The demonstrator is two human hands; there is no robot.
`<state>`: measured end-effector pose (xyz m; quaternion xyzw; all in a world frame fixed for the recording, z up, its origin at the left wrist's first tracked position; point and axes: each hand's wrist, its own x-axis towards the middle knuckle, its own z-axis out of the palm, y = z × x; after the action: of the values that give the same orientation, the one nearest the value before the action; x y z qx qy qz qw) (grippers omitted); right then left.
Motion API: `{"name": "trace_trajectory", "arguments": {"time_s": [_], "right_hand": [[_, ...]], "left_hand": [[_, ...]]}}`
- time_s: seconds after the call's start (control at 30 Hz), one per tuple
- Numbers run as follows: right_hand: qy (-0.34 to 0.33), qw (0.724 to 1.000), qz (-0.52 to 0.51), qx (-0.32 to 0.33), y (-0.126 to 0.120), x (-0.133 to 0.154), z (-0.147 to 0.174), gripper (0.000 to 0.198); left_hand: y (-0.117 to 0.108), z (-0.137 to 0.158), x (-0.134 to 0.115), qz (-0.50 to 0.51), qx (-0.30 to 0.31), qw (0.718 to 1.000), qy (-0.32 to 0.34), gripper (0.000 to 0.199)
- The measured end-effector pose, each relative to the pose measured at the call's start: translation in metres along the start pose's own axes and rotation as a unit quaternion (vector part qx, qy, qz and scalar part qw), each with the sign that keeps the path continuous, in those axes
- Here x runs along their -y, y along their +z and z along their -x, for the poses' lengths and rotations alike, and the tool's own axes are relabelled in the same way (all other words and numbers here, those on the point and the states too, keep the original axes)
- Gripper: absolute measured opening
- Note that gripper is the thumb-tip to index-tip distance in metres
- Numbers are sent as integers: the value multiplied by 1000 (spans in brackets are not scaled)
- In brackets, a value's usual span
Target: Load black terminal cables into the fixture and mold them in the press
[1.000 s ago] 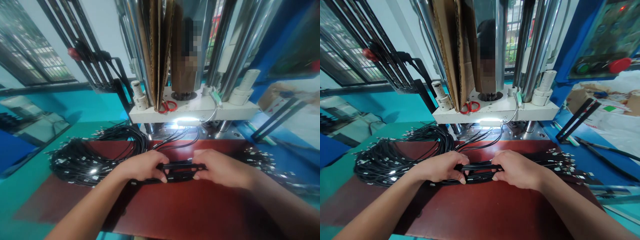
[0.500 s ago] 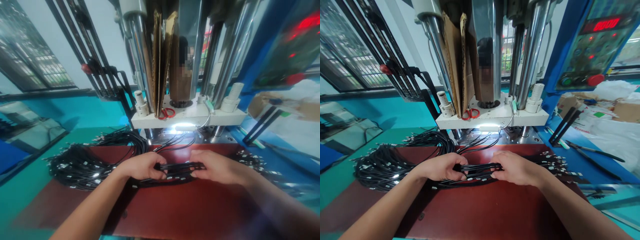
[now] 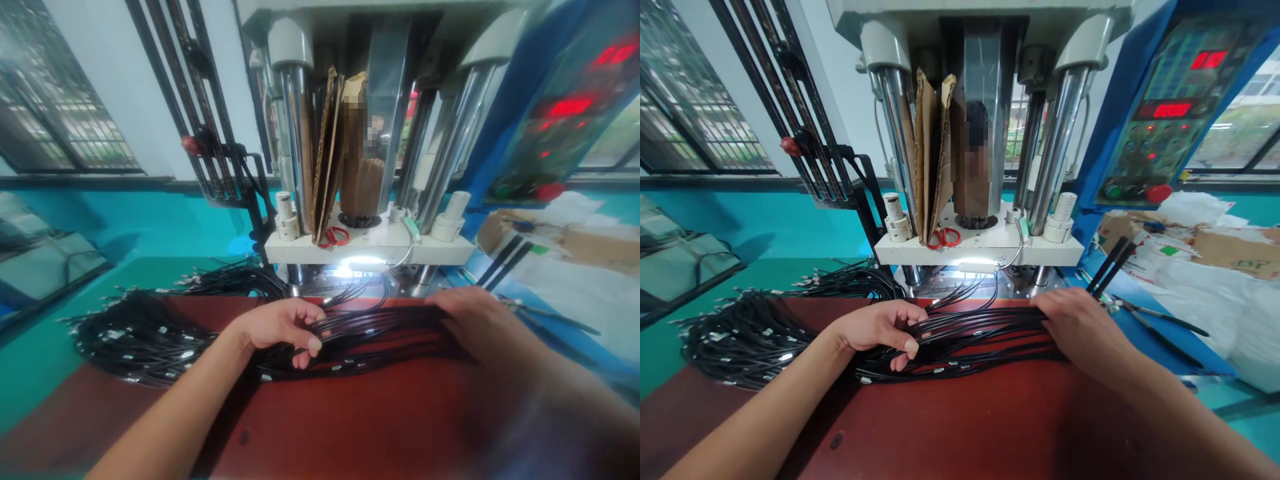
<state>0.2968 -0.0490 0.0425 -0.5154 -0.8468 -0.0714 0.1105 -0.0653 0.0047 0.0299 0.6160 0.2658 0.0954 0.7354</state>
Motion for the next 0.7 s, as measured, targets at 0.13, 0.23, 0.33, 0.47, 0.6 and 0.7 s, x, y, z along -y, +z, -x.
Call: {"name": "trace_trajectory", "arguments": {"time_s": [0.13,0.23,0.33,0.47,0.6,0.7], "right_hand": [[-27,994,98,37,-24,-13,9,20],[-55,986,160,8,-38,-13,12,21],[-85,972,216,-29,-58,-3,4,19],[-137,961,235,-54,-86,20,-20,21],[-141,971,176,-83,-96,55,-25,25],[-166,983,-3,-75,-87,90,3,37]], "left_hand": [[4,1,-2,-41,33,998,-18,22],[14,0,-6,-58,81,995,-14,32],[39,-15,-13,10,83,996,24,46],[84,-59,-26,104,33,990,89,45],[107,-88,-29,103,-29,985,137,37],[108,-85,-17,154,-85,970,169,29]]}}
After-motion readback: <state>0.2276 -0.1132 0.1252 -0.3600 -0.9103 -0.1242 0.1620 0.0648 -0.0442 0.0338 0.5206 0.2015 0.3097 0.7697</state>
